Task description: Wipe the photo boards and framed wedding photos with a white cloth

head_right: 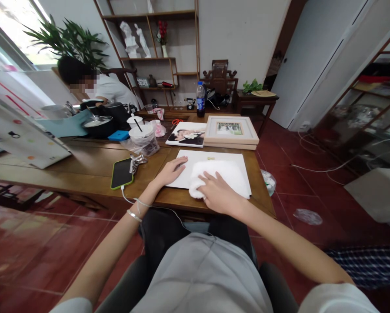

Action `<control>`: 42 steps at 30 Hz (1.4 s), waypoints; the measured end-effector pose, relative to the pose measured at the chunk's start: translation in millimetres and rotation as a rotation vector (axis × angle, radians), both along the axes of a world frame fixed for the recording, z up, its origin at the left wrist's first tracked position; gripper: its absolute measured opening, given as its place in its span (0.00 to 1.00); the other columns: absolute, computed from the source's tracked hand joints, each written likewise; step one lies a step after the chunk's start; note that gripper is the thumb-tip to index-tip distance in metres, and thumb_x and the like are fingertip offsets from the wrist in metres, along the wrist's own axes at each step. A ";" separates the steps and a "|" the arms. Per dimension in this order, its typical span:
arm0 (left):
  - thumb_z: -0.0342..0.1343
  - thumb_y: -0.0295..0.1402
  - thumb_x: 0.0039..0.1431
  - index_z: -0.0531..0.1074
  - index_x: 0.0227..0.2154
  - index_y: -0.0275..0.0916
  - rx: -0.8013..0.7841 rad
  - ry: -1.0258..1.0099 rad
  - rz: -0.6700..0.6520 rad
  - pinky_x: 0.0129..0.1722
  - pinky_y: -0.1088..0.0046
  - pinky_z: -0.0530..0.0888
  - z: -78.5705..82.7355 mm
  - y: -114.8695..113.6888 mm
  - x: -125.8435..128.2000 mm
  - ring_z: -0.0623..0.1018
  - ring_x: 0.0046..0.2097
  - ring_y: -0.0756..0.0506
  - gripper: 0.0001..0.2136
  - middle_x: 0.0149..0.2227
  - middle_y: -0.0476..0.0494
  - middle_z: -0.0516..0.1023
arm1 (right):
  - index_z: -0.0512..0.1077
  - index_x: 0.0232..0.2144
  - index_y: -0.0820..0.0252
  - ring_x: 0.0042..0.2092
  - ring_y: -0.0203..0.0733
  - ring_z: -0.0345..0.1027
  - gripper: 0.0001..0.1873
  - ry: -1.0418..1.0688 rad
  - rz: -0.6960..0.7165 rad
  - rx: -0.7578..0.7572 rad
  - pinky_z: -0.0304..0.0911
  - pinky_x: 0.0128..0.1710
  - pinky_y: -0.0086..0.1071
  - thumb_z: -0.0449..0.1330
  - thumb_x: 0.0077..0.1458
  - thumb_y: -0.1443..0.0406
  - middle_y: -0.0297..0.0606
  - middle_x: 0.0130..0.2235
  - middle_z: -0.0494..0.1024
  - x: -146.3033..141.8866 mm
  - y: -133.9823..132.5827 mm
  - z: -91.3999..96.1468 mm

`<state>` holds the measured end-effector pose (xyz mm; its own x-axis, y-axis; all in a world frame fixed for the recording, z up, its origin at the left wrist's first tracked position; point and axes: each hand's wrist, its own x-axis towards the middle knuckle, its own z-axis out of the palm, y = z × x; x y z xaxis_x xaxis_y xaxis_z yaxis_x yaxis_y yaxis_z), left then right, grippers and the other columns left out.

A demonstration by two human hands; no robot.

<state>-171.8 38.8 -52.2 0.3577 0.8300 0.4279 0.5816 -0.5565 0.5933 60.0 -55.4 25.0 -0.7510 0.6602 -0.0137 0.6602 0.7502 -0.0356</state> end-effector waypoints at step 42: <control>0.47 0.36 0.60 0.70 0.49 0.32 0.001 0.016 0.004 0.61 0.61 0.60 -1.4 2.4 -1.0 0.67 0.59 0.42 0.18 0.55 0.35 0.70 | 0.72 0.40 0.62 0.47 0.50 0.66 0.16 0.134 -0.074 -0.025 0.49 0.54 0.42 0.48 0.52 0.71 0.44 0.46 0.76 -12.2 83.1 -7.6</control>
<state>-172.8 41.2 -53.6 0.3611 0.8309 0.4234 0.5933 -0.5549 0.5832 47.8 27.7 17.4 -0.6962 0.7148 0.0661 0.7021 0.6972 -0.1451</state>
